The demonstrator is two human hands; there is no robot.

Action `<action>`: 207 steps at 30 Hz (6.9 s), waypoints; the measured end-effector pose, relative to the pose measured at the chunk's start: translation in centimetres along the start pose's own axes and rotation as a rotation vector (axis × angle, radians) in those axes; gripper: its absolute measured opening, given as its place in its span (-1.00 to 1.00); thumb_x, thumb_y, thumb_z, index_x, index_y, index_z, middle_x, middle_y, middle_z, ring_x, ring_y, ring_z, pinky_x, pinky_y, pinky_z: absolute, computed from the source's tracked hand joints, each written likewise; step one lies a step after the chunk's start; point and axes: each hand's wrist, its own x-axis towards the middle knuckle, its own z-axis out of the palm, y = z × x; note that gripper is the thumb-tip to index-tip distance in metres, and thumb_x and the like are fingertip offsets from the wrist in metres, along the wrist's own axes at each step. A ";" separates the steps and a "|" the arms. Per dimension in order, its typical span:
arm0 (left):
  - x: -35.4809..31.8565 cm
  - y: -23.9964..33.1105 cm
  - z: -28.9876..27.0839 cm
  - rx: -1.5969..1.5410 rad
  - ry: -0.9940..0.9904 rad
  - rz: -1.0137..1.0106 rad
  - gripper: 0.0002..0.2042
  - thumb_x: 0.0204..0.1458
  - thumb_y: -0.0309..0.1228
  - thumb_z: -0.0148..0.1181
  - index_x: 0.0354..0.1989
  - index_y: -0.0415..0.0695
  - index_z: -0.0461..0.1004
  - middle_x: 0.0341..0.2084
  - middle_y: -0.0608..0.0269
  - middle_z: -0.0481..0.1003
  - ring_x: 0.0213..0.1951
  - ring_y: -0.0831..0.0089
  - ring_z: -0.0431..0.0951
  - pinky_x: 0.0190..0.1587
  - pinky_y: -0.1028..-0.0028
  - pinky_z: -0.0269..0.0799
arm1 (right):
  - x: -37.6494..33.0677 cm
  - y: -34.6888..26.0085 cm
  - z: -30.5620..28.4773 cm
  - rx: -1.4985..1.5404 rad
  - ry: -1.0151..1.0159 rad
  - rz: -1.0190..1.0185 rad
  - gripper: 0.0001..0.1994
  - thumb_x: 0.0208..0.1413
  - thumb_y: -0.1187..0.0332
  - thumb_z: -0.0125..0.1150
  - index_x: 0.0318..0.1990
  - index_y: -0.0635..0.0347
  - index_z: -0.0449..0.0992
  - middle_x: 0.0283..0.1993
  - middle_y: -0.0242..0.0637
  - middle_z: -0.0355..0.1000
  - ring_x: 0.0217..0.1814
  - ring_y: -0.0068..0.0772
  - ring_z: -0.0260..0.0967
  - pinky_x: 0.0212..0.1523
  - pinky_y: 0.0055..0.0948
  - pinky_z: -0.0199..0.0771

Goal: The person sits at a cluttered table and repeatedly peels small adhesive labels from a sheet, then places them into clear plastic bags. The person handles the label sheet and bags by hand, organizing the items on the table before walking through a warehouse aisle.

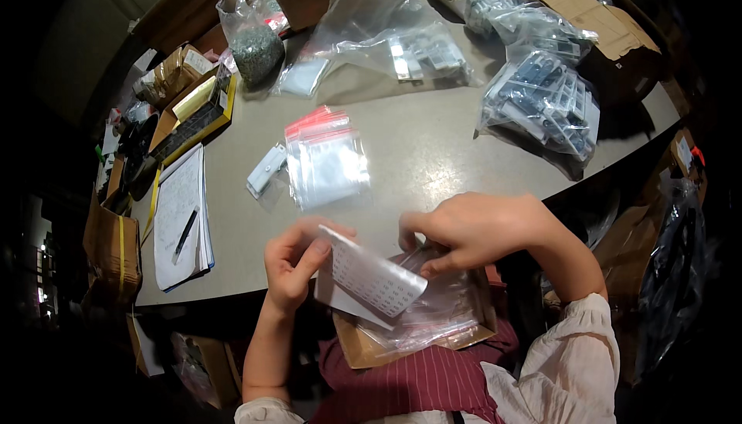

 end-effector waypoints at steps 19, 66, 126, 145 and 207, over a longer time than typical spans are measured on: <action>0.2 -0.3 0.8 0.370 0.134 0.000 -0.89 0.18 -0.48 0.42 -0.19 -0.23 0.69 -0.29 0.13 0.67 -0.20 0.33 0.67 -0.12 0.41 0.59 | 5.8 -2.8 3.3 -0.278 0.792 -0.293 -0.72 -0.05 0.46 0.38 -0.15 0.23 0.50 -0.23 -0.17 0.46 -0.21 -0.06 0.49 -0.23 -0.18 0.50; 1.8 0.8 0.7 0.575 -0.371 0.393 -0.81 0.02 -0.48 0.31 -0.19 -0.22 0.65 0.14 -0.06 0.64 0.26 0.09 0.60 0.35 0.11 0.35 | 3.6 0.3 -2.3 0.088 0.452 -0.053 -0.78 0.23 0.39 0.33 -0.06 0.30 0.52 -0.23 -0.11 0.56 -0.25 -0.23 0.52 -0.20 -0.31 0.49; 0.4 0.3 0.4 0.030 0.127 -0.144 -0.86 0.18 -0.52 0.44 -0.17 -0.31 0.66 -0.36 0.25 0.67 -0.32 0.57 0.63 -0.24 0.56 0.53 | 2.6 0.8 3.8 0.342 0.719 -0.156 -0.80 0.14 0.52 0.37 -0.09 0.29 0.57 -0.25 -0.12 0.56 -0.24 -0.21 0.57 -0.23 -0.33 0.53; 0.9 0.5 1.3 0.344 0.250 -0.047 -0.80 0.13 -0.49 0.43 -0.11 -0.29 0.66 -0.18 0.16 0.69 -0.07 0.39 0.63 -0.01 0.39 0.52 | 2.3 -0.5 3.9 -0.415 0.789 -0.413 -0.71 -0.12 0.54 0.37 -0.16 0.22 0.56 -0.20 -0.23 0.43 -0.24 -0.16 0.48 -0.24 -0.31 0.54; 2.0 1.2 -0.2 0.489 -0.445 0.289 -0.86 -0.06 -0.40 0.35 -0.46 -0.16 0.51 0.16 0.13 0.66 0.30 0.21 0.58 0.47 0.03 0.15 | 3.1 1.3 -0.9 0.162 0.497 -0.145 -0.77 0.18 0.53 0.31 -0.03 0.24 0.51 -0.12 -0.22 0.53 -0.15 -0.34 0.49 -0.15 -0.32 0.51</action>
